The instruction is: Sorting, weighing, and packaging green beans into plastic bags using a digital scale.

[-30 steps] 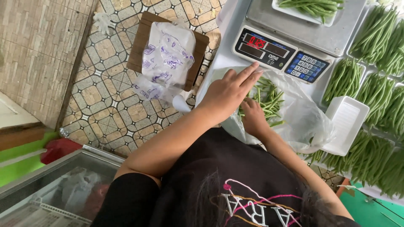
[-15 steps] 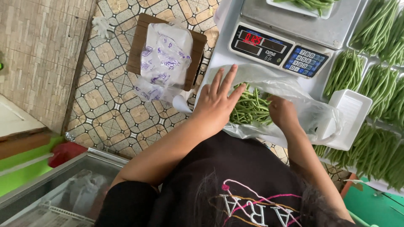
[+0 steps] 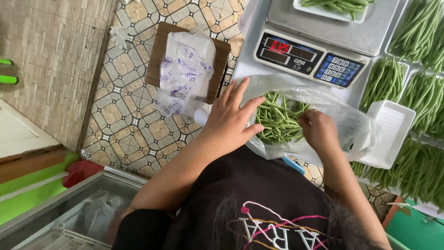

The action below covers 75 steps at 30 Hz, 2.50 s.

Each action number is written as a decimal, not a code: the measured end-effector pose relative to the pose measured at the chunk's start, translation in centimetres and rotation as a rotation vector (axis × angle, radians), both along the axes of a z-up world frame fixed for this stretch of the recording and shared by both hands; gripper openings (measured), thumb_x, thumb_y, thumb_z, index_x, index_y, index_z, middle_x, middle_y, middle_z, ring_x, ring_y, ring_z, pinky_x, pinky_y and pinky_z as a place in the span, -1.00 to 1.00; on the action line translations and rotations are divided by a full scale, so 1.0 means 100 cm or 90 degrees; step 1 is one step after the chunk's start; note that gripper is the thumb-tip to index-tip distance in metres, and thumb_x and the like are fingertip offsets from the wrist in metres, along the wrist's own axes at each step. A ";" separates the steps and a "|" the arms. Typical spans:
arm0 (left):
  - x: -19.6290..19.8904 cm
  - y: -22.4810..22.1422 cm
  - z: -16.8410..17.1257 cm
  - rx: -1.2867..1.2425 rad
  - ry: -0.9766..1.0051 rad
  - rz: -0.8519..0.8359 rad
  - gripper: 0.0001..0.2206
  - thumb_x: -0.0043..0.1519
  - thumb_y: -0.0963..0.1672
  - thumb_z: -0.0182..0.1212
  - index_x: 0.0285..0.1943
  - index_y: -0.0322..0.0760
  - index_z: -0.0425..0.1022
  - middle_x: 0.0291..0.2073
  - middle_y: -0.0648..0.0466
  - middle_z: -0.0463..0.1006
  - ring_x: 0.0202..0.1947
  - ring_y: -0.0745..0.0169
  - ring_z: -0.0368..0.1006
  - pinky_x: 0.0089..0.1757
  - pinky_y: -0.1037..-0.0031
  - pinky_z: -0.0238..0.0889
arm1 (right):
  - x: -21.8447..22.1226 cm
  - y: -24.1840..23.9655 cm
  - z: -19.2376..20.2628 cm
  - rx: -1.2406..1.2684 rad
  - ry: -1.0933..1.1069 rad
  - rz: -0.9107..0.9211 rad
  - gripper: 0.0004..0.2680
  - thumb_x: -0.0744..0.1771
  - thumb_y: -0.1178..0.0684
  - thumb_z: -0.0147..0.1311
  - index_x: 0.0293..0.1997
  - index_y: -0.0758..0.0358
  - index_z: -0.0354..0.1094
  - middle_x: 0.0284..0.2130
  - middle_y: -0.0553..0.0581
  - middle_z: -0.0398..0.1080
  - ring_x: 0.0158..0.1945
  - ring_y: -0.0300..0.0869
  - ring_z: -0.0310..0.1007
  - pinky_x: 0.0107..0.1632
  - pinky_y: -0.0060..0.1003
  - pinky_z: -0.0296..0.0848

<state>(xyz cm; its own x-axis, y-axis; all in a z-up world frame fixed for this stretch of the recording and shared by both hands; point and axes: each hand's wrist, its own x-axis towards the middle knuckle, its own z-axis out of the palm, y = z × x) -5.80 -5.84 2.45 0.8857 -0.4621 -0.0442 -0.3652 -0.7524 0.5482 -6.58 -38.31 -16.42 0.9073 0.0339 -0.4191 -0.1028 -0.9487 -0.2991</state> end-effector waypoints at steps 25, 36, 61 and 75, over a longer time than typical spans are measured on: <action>0.006 -0.050 -0.017 -1.009 0.276 0.164 -0.60 0.47 0.00 -0.05 0.41 -0.22 0.10 -0.13 -0.09 0.63 -0.40 0.46 0.42 -0.35 0.73 0.28 | 0.026 0.042 -0.086 -0.055 -0.020 -0.047 -0.79 0.36 -0.14 0.11 0.06 -0.02 0.50 -0.24 0.25 0.50 -0.16 0.19 0.59 -0.13 0.06 0.60; 0.003 -0.050 -0.034 -1.105 0.509 0.194 -0.75 0.45 -0.22 -0.05 0.30 -0.37 0.28 -0.02 -0.23 0.56 -0.23 0.32 0.40 -0.17 0.59 0.34 | -0.005 0.016 0.007 0.200 -0.212 -0.046 -0.85 0.32 -0.02 0.19 -0.17 0.22 0.41 -0.38 0.21 0.41 -0.18 0.11 0.48 -0.19 0.00 0.49; 0.003 -0.072 -0.013 -0.727 0.635 0.207 -0.66 0.24 -0.30 0.04 0.16 -0.16 0.45 -0.14 0.09 0.50 -0.44 0.47 0.18 -0.41 0.66 0.11 | -0.009 0.028 0.175 1.203 -0.287 -0.551 -0.90 0.36 0.21 -0.03 -0.08 0.21 0.38 -0.17 0.21 0.43 -0.05 0.00 0.45 -0.03 -0.18 0.56; 0.014 -0.102 0.004 -1.094 0.427 0.303 -0.72 0.49 -0.03 0.02 0.11 -0.32 0.47 -0.06 -0.16 0.61 -0.27 0.52 0.34 -0.33 0.77 0.09 | -0.024 0.072 0.135 0.997 -0.414 -0.205 -0.86 0.35 0.39 -0.05 -0.02 0.46 0.31 0.16 0.54 0.38 0.27 0.23 0.43 0.18 0.05 0.54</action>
<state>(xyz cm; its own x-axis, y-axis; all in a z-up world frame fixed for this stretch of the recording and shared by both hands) -4.37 -16.00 2.84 0.9691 -0.1320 -0.2086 0.2382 0.7215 0.6501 -8.97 -31.15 -2.91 0.9530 -0.1836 0.2411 0.2873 0.2941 -0.9116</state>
